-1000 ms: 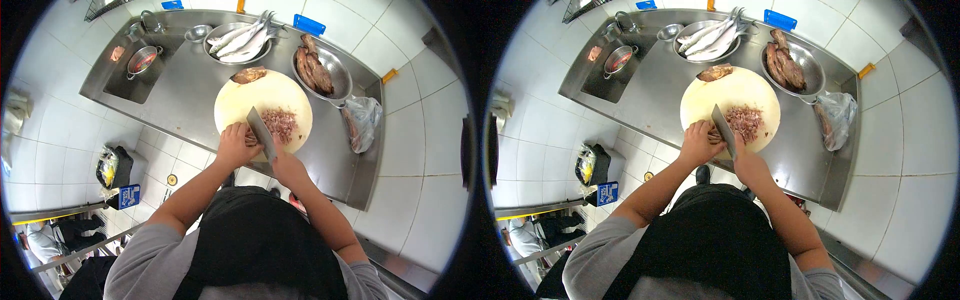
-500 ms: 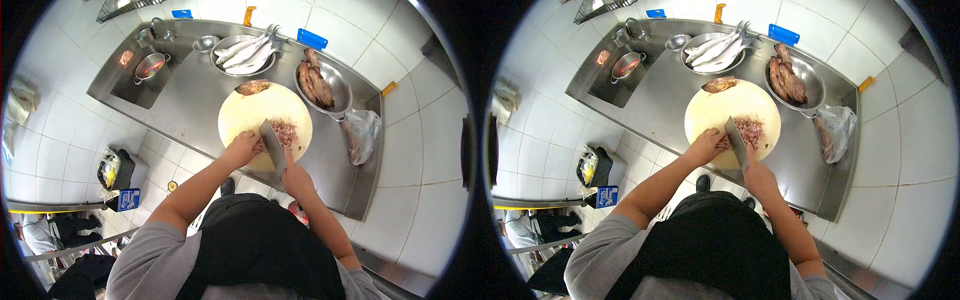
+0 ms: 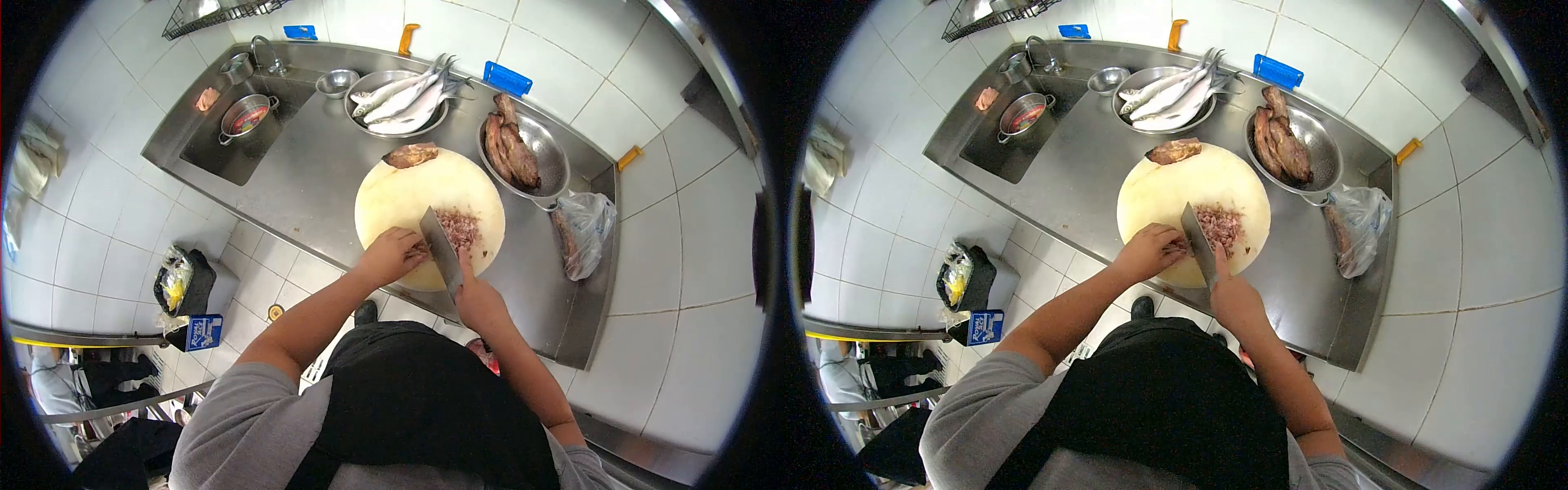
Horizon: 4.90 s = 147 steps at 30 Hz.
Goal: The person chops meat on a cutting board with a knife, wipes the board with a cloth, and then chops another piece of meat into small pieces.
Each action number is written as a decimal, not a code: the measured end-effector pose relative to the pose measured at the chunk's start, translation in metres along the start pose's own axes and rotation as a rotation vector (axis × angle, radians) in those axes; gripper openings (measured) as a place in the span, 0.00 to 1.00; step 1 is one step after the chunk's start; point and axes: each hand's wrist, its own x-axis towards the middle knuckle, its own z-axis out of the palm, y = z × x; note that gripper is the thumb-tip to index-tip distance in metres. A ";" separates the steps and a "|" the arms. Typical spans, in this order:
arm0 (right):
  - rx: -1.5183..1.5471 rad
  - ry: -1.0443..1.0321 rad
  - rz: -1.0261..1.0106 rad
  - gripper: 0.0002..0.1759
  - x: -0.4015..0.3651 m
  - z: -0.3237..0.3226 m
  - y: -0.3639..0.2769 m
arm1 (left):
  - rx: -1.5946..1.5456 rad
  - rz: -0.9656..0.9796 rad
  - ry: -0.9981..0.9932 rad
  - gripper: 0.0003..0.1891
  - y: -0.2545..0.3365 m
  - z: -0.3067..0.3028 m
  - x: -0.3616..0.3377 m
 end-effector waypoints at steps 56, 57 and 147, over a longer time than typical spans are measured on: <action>-0.105 -0.018 0.082 0.43 -0.039 -0.013 -0.031 | 0.090 0.030 0.135 0.15 0.001 0.021 0.001; -0.097 -0.034 0.092 0.43 -0.040 -0.013 -0.032 | 0.081 0.044 0.168 0.15 0.002 0.019 0.002; -0.122 0.034 -0.171 0.43 -0.014 0.019 -0.027 | 0.079 -0.040 0.246 0.13 -0.008 0.012 -0.027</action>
